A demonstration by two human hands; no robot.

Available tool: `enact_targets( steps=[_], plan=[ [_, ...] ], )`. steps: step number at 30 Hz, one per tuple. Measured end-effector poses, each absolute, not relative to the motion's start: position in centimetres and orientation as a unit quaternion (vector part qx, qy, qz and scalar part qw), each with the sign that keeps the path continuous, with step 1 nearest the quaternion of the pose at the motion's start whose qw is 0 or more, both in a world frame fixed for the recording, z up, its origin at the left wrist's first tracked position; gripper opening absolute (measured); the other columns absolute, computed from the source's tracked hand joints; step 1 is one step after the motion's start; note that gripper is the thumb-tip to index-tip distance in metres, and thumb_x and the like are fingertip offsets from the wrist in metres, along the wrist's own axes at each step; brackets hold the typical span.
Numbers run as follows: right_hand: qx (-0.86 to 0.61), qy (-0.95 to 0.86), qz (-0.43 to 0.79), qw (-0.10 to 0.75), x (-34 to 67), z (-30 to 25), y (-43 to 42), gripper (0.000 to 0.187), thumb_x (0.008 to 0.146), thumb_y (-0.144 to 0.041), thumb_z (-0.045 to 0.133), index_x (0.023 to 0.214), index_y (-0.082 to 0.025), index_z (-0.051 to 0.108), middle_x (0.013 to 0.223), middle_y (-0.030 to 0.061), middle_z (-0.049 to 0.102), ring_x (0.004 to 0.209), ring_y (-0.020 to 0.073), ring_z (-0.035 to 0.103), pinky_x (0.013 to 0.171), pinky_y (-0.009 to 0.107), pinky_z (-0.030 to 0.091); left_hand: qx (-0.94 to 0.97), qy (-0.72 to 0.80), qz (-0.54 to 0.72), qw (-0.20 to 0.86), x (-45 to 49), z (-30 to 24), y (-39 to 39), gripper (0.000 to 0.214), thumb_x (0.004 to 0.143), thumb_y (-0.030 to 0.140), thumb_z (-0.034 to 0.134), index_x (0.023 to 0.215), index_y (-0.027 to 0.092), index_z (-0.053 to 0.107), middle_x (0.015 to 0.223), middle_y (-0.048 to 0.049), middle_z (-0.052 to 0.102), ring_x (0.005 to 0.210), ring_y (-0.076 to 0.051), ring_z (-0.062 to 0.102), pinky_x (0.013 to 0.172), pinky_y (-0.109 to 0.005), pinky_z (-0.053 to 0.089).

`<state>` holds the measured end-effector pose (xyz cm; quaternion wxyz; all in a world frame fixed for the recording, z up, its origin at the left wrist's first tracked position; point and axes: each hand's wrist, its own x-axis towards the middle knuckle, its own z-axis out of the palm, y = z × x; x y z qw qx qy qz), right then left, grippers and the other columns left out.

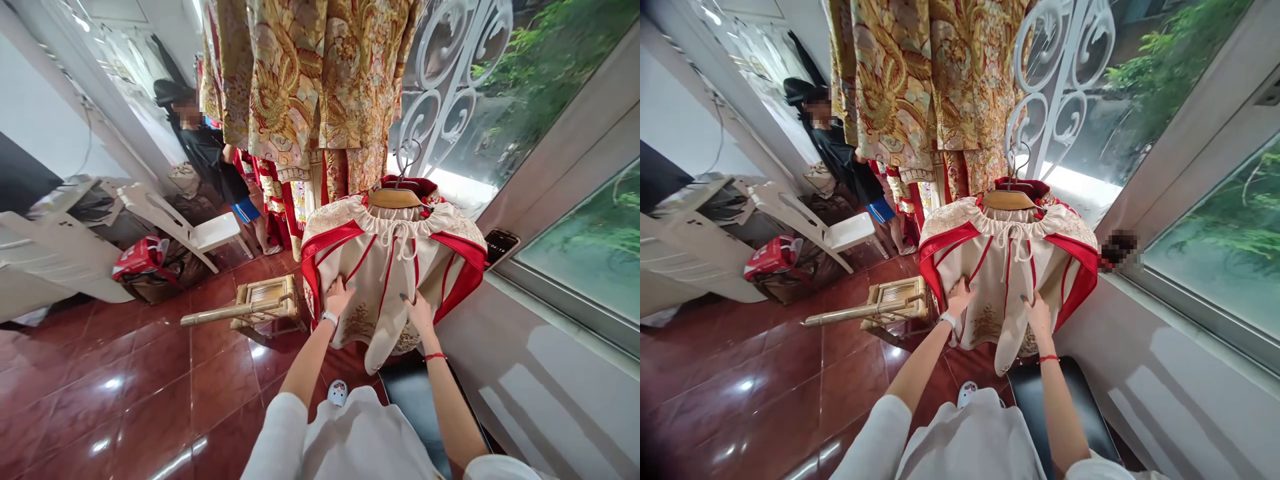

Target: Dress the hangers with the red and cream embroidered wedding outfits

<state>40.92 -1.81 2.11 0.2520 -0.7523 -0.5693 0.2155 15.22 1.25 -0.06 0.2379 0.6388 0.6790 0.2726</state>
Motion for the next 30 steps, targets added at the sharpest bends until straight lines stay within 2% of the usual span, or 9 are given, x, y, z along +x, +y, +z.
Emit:
enact_targets(
  steps=[4, 7, 9, 13, 17, 21, 25, 27, 30],
  plan=[
    [-0.782, -0.524, 0.197, 0.274, 39.7, 0.1, -4.1, 0.036, 0.087, -0.048, 0.047, 0.099, -0.018, 0.063, 0.091, 0.0159, 0.067, 0.086, 0.0345, 0.064, 0.076, 0.045, 0.05, 0.614, 0.69, 0.306, 0.23, 16.4, -0.9, 1.3, 0.03, 0.101, 0.024, 0.042, 0.12, 0.013, 0.062, 0.11, -0.022, 0.069, 0.103, -0.031, 0.066, 0.088, -0.042, 0.047],
    [-0.793, -0.504, 0.119, 0.321, 38.4, -0.4, -5.6, 0.047, 0.087, -0.053, 0.045, 0.107, -0.013, 0.057, 0.11, 0.024, 0.061, 0.103, 0.0394, 0.058, 0.088, 0.052, 0.048, 0.637, 0.669, 0.299, 0.24, 15.7, -1.1, -1.9, 0.025, 0.1, 0.023, 0.044, 0.106, 0.013, 0.066, 0.101, -0.0174, 0.07, 0.093, -0.03, 0.068, 0.084, -0.04, 0.049],
    [-0.754, -0.54, 0.094, 0.361, 36.5, -0.7, -5.5, 0.055, 0.086, -0.059, 0.047, 0.115, -0.013, 0.053, 0.118, 0.0233, 0.057, 0.112, 0.039, 0.054, 0.096, 0.051, 0.047, 0.653, 0.647, 0.307, 0.246, 15.1, -1.0, -5.1, 0.023, 0.099, 0.023, 0.044, 0.102, 0.016, 0.066, 0.099, -0.0133, 0.07, 0.09, -0.027, 0.068, 0.083, -0.036, 0.05],
    [-0.718, -0.577, 0.089, 0.38, 32.4, -1.3, -2.7, 0.064, 0.086, -0.067, 0.046, 0.117, -0.012, 0.052, 0.115, 0.0233, 0.056, 0.114, 0.0404, 0.053, 0.096, 0.053, 0.047, 0.667, 0.59, 0.362, 0.274, 13.8, -0.4, -10.7, 0.025, 0.1, 0.027, 0.039, 0.096, 0.018, 0.062, 0.094, -0.0089, 0.068, 0.084, -0.022, 0.064, 0.079, -0.033, 0.05],
    [-0.716, -0.576, 0.129, 0.374, 31.1, -1.3, 0.6, 0.044, 0.092, -0.057, 0.039, 0.102, -0.016, 0.054, 0.106, 0.0193, 0.059, 0.105, 0.0351, 0.059, 0.089, 0.046, 0.05, 0.646, 0.584, 0.376, 0.316, 12.8, 0.6, -12.3, 0.027, 0.098, 0.034, 0.04, 0.088, 0.018, 0.06, 0.083, -0.0068, 0.065, 0.075, -0.021, 0.06, 0.074, -0.033, 0.049],
    [-0.648, -0.634, 0.188, 0.377, 31.9, 0.0, 0.4, 0.032, 0.095, -0.041, 0.03, 0.093, -0.021, 0.056, 0.092, 0.0104, 0.063, 0.09, 0.03, 0.066, 0.079, 0.043, 0.053, 0.588, 0.623, 0.403, 0.322, 12.2, 1.3, -11.6, 0.022, 0.092, 0.033, 0.047, 0.099, 0.02, 0.063, 0.096, -0.0099, 0.07, 0.084, -0.025, 0.064, 0.082, -0.039, 0.052],
    [-0.566, -0.687, 0.237, 0.39, 33.9, 1.1, -6.8, 0.019, 0.091, -0.039, 0.043, 0.09, -0.027, 0.058, 0.084, 0.0051, 0.067, 0.076, 0.0277, 0.069, 0.071, 0.042, 0.057, 0.564, 0.634, 0.428, 0.31, 11.5, 1.7, -12.2, 0.02, 0.091, 0.034, 0.048, 0.096, 0.024, 0.064, 0.095, -0.0094, 0.071, 0.084, -0.026, 0.067, 0.081, -0.042, 0.054],
    [-0.572, -0.678, 0.229, 0.401, 35.2, 1.1, -11.4, 0.016, 0.09, -0.04, 0.044, 0.085, -0.03, 0.056, 0.077, 0.0035, 0.065, 0.067, 0.0282, 0.067, 0.061, 0.043, 0.056, 0.566, 0.632, 0.44, 0.294, 10.9, 2.1, -12.9, 0.018, 0.092, 0.035, 0.049, 0.093, 0.025, 0.064, 0.089, -0.0077, 0.07, 0.079, -0.025, 0.067, 0.075, -0.041, 0.056],
    [-0.571, -0.663, 0.228, 0.427, 37.2, 1.4, -14.5, 0.015, 0.094, -0.04, 0.047, 0.083, -0.034, 0.054, 0.072, -0.0006, 0.062, 0.062, 0.0262, 0.065, 0.057, 0.042, 0.057, 0.608, 0.6, 0.45, 0.261, 9.7, 3.5, -12.7, 0.012, 0.089, 0.034, 0.058, 0.085, 0.025, 0.065, 0.077, -0.0048, 0.066, 0.067, -0.023, 0.063, 0.062, -0.038, 0.055]
  ],
)
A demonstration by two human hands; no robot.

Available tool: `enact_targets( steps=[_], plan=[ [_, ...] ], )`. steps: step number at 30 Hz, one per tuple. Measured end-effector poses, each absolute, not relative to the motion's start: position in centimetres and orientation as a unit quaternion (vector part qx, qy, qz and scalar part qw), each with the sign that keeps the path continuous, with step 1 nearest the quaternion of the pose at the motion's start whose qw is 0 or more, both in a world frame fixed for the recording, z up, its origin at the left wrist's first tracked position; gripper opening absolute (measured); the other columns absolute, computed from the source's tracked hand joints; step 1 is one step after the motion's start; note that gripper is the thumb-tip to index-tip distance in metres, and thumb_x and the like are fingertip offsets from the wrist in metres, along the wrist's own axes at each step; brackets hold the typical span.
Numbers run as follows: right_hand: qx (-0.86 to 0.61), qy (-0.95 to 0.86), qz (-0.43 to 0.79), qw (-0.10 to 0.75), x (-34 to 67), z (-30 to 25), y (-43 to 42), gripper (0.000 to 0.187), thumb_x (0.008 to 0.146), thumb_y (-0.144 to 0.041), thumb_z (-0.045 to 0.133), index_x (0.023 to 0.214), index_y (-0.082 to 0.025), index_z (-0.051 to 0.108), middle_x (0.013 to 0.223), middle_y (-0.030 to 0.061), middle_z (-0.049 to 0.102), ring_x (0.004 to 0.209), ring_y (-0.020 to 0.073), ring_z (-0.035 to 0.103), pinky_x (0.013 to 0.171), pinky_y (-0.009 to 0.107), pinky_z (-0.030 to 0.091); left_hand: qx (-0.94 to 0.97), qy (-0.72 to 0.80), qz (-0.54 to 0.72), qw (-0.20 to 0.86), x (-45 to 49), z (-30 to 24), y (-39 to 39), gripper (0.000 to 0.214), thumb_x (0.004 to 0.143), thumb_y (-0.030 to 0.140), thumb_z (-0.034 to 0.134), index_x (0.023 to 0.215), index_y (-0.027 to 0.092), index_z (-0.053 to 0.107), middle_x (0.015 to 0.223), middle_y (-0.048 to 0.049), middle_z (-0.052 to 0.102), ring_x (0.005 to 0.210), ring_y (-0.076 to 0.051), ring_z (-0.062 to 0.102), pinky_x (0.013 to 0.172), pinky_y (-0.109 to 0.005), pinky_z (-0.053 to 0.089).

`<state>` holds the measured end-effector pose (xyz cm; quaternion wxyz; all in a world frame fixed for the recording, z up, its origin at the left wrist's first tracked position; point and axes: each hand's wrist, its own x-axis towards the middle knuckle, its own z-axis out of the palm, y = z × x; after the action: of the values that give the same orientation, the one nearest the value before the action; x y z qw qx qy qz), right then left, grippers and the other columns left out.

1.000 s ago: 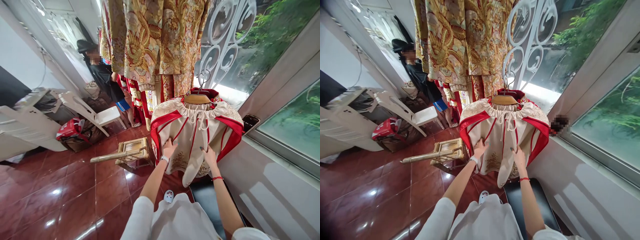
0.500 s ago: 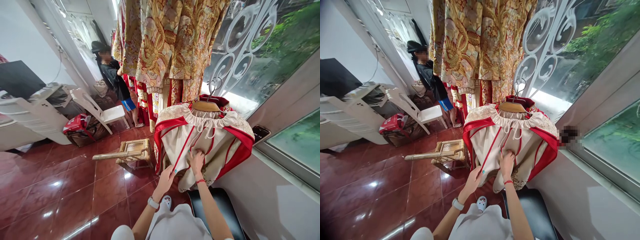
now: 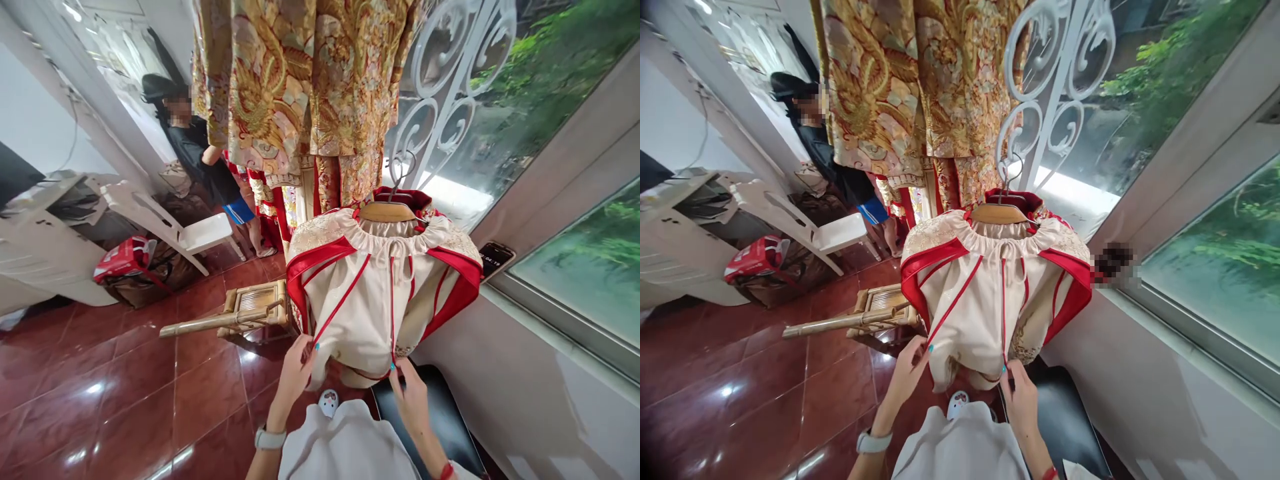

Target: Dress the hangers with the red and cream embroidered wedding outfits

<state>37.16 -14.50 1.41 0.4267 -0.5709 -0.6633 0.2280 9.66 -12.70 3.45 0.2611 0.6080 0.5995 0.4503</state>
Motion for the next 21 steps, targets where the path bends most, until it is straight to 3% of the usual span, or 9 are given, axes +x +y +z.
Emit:
enact_targets(
  steps=[3, 5, 6, 8, 10, 12, 15, 18, 21],
  plan=[
    [-0.557, -0.66, 0.155, 0.48, 39.9, 4.1, -11.1, 0.016, 0.095, -0.039, 0.048, 0.088, -0.032, 0.06, 0.08, 0.003, 0.065, 0.07, 0.0276, 0.067, 0.063, 0.043, 0.059, 0.631, 0.562, 0.513, 0.151, 7.9, 6.5, -9.5, 0.012, 0.088, 0.032, 0.062, 0.095, 0.022, 0.066, 0.087, -0.0062, 0.064, 0.079, -0.025, 0.064, 0.072, -0.042, 0.057],
    [-0.58, -0.611, 0.034, 0.538, 42.7, 7.2, -6.4, 0.02, 0.094, -0.039, 0.049, 0.103, -0.027, 0.062, 0.099, 0.0099, 0.067, 0.09, 0.0323, 0.068, 0.078, 0.048, 0.058, 0.598, 0.557, 0.574, 0.042, 6.6, 9.2, -5.7, 0.025, 0.091, 0.035, 0.061, 0.111, 0.02, 0.063, 0.104, -0.0104, 0.063, 0.097, -0.028, 0.064, 0.088, -0.048, 0.056],
    [-0.586, -0.595, -0.017, 0.549, 44.3, 9.0, -3.9, 0.027, 0.094, -0.039, 0.051, 0.115, -0.025, 0.06, 0.111, 0.0126, 0.065, 0.103, 0.0339, 0.066, 0.087, 0.05, 0.056, 0.581, 0.554, 0.596, -0.003, 6.0, 10.7, -3.6, 0.036, 0.091, 0.039, 0.063, 0.121, 0.019, 0.059, 0.115, -0.0127, 0.061, 0.11, -0.03, 0.061, 0.097, -0.051, 0.053],
    [-0.576, -0.642, -0.093, 0.497, 47.8, 12.4, 0.9, 0.063, 0.085, -0.039, 0.064, 0.142, -0.021, 0.046, 0.14, 0.0175, 0.053, 0.134, 0.0388, 0.048, 0.108, 0.057, 0.043, 0.613, 0.543, 0.573, -0.027, 5.0, 13.2, 0.6, 0.079, 0.08, 0.05, 0.076, 0.144, 0.017, 0.043, 0.143, -0.0188, 0.046, 0.139, -0.035, 0.043, 0.118, -0.056, 0.037],
    [-0.573, -0.706, -0.09, 0.406, 50.9, 14.8, 4.6, 0.084, 0.077, -0.03, 0.066, 0.154, -0.018, 0.035, 0.149, 0.02, 0.045, 0.138, 0.0416, 0.043, 0.11, 0.062, 0.038, 0.677, 0.519, 0.521, 0.025, 4.3, 14.8, 4.0, 0.1, 0.075, 0.054, 0.081, 0.154, 0.016, 0.03, 0.154, -0.0203, 0.038, 0.148, -0.036, 0.034, 0.124, -0.055, 0.029],
    [-0.604, -0.703, -0.088, 0.365, 53.2, 16.0, 7.2, 0.085, 0.072, -0.018, 0.062, 0.154, -0.017, 0.04, 0.14, 0.0196, 0.055, 0.129, 0.0416, 0.049, 0.106, 0.062, 0.04, 0.715, 0.503, 0.479, 0.078, 3.9, 15.4, 6.0, 0.095, 0.08, 0.05, 0.078, 0.156, 0.018, 0.029, 0.157, -0.0192, 0.039, 0.149, -0.034, 0.037, 0.124, -0.052, 0.031],
    [-0.607, -0.694, -0.054, 0.383, 54.5, 15.6, 9.4, 0.076, 0.068, -0.006, 0.052, 0.143, -0.016, 0.056, 0.123, 0.0157, 0.068, 0.116, 0.0361, 0.06, 0.102, 0.053, 0.047, 0.723, 0.514, 0.451, 0.094, 3.8, 15.2, 6.8, 0.077, 0.086, 0.033, 0.071, 0.154, 0.02, 0.036, 0.156, -0.0155, 0.045, 0.145, -0.03, 0.045, 0.123, -0.047, 0.035],
    [-0.603, -0.643, -0.037, 0.471, 53.1, 14.6, 10.4, 0.063, 0.074, -0.005, 0.043, 0.133, -0.009, 0.063, 0.124, 0.0159, 0.069, 0.117, 0.031, 0.063, 0.102, 0.045, 0.048, 0.713, 0.528, 0.453, 0.088, 3.9, 15.4, 6.5, 0.069, 0.087, 0.015, 0.061, 0.153, 0.017, 0.039, 0.153, -0.014, 0.051, 0.142, -0.028, 0.05, 0.121, -0.046, 0.038],
    [-0.615, -0.609, -0.034, 0.5, 51.1, 14.6, 10.8, 0.054, 0.081, -0.007, 0.04, 0.131, 0.0, 0.06, 0.132, 0.0207, 0.064, 0.126, 0.0294, 0.059, 0.109, 0.044, 0.043, 0.695, 0.525, 0.485, 0.077, 4.3, 15.7, 6.2, 0.067, 0.087, 0.008, 0.056, 0.152, 0.008, 0.039, 0.15, -0.0172, 0.051, 0.14, -0.03, 0.05, 0.119, -0.054, 0.036]
  ],
)
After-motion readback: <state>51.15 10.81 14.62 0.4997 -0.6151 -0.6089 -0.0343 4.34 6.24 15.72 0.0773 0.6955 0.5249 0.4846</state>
